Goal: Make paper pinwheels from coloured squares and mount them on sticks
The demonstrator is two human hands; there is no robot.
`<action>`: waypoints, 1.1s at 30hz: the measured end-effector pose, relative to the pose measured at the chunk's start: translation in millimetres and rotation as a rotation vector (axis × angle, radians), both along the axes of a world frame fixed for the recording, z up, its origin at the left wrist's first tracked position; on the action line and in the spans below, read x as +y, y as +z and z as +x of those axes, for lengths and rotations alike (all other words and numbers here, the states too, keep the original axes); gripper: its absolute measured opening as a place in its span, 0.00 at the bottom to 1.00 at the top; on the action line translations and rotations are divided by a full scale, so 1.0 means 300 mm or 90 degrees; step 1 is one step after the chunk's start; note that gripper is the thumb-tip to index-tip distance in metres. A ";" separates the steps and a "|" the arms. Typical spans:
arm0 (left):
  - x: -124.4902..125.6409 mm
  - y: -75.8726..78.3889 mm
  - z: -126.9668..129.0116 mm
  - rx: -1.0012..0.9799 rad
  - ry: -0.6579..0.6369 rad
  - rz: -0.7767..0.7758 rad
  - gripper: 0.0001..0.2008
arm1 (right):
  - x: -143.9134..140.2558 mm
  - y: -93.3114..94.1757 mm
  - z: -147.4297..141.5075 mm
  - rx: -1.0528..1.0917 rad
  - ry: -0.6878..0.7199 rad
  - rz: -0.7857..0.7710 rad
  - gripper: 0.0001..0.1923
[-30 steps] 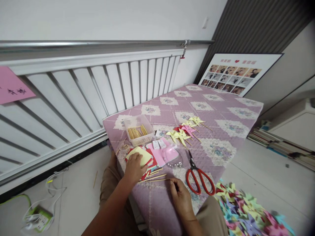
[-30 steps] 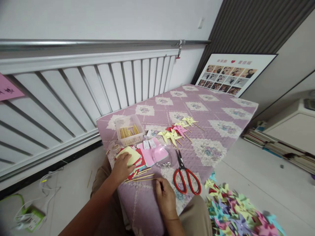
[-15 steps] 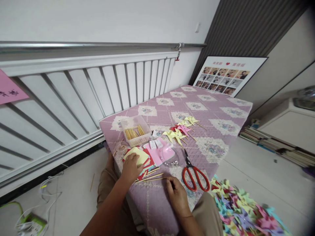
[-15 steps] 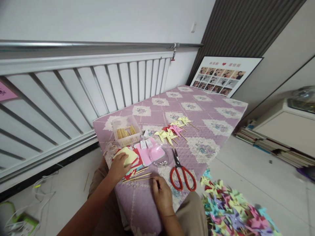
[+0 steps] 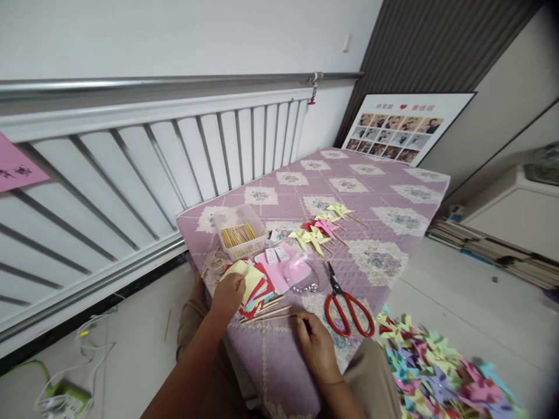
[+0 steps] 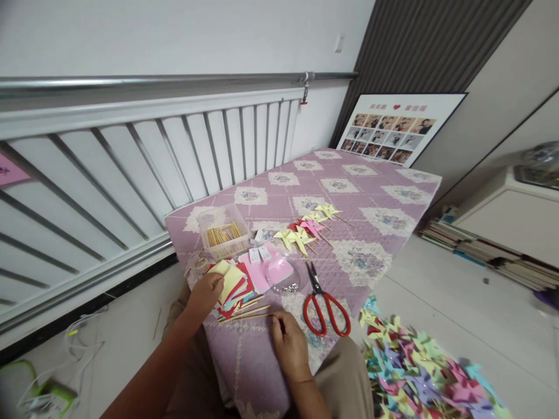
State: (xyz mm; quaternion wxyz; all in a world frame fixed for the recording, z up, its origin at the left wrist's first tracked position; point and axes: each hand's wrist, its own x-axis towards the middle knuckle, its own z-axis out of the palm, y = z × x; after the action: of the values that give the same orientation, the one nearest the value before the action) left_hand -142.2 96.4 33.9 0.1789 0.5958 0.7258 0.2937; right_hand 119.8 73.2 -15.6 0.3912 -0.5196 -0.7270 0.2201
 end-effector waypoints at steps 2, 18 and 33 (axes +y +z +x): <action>0.007 -0.002 -0.009 -0.005 0.018 -0.008 0.10 | 0.002 -0.002 0.000 0.002 0.001 -0.001 0.12; 0.004 0.082 -0.051 -0.141 0.136 0.008 0.07 | 0.011 -0.006 0.002 0.004 -0.003 -0.024 0.14; -0.197 -0.037 0.286 -0.091 -0.176 0.301 0.15 | -0.011 0.049 0.037 0.128 0.153 -0.143 0.22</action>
State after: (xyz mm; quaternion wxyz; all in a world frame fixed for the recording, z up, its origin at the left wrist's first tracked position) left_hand -56.5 37.3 22.9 0.1243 0.6921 0.5344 0.4691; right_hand 130.7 69.8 -1.0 0.3726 -0.4448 -0.7119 0.3956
